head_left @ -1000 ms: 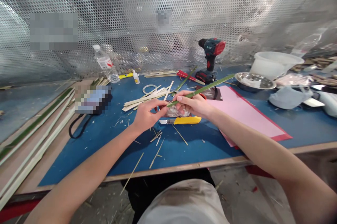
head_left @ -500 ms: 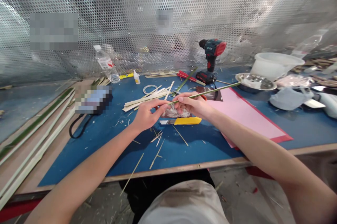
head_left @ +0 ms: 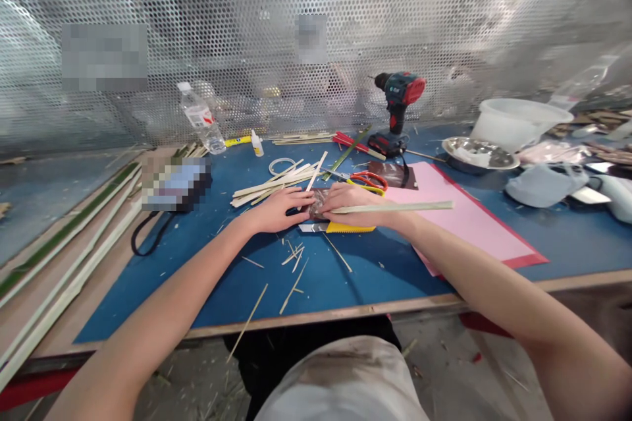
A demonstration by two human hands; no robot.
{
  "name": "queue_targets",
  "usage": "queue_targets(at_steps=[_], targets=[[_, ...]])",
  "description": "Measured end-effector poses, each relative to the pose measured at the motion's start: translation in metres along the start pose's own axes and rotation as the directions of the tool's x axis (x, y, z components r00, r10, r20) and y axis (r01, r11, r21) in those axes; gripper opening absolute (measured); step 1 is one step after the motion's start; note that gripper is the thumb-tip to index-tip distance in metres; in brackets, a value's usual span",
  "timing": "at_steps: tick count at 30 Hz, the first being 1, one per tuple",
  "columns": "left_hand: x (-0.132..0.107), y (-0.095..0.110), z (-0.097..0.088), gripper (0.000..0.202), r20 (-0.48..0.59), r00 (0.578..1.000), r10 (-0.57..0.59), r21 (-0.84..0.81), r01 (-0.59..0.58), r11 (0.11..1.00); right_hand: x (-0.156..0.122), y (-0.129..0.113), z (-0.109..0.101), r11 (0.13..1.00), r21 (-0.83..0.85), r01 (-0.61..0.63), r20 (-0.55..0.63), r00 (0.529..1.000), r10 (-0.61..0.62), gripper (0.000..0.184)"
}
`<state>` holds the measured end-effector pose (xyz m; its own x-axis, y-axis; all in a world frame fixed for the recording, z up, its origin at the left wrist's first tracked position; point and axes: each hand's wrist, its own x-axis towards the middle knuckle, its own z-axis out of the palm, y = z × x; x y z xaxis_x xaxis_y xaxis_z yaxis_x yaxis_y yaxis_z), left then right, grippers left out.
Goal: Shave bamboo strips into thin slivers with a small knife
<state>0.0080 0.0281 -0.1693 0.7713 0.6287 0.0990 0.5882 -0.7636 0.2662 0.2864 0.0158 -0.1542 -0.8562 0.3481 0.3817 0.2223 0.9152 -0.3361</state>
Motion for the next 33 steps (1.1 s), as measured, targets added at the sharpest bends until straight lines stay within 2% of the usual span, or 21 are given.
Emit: queue_targets(at_steps=[2,7,11,17,21,25,33], targets=[[0.001,-0.001,-0.002,0.056,0.007,1.0,0.016,-0.003,-0.016,1.0,0.001,-0.002,-0.001,1.0,-0.014,0.025,0.031,0.999,-0.025,0.032],[0.004,-0.007,-0.004,0.056,0.029,0.996,0.087,-0.011,-0.086,0.996,0.004,0.0,0.005,0.999,-0.022,0.049,0.023,0.999,-0.048,0.033],[0.003,-0.008,-0.004,0.058,0.052,0.997,0.058,-0.001,-0.058,0.998,0.003,-0.001,0.002,0.999,0.024,0.022,0.057,0.998,-0.023,0.032],[0.004,-0.008,-0.004,0.058,0.052,0.994,0.096,-0.009,-0.095,0.995,0.005,-0.001,0.004,0.997,-0.002,0.072,0.041,0.997,-0.072,0.03],[0.003,-0.009,-0.004,0.06,0.059,0.995,0.076,-0.006,-0.076,0.997,0.002,0.003,0.006,0.996,0.0,0.087,0.028,0.996,-0.087,0.03],[0.004,-0.009,-0.004,0.06,0.065,0.993,0.095,-0.004,-0.095,0.996,0.004,0.003,0.006,0.993,-0.038,0.114,0.061,0.992,-0.112,0.032],[0.004,-0.011,-0.003,0.059,0.061,0.995,0.084,0.006,-0.085,0.996,0.004,0.001,0.002,0.994,-0.02,0.104,0.068,0.992,-0.103,0.032]])
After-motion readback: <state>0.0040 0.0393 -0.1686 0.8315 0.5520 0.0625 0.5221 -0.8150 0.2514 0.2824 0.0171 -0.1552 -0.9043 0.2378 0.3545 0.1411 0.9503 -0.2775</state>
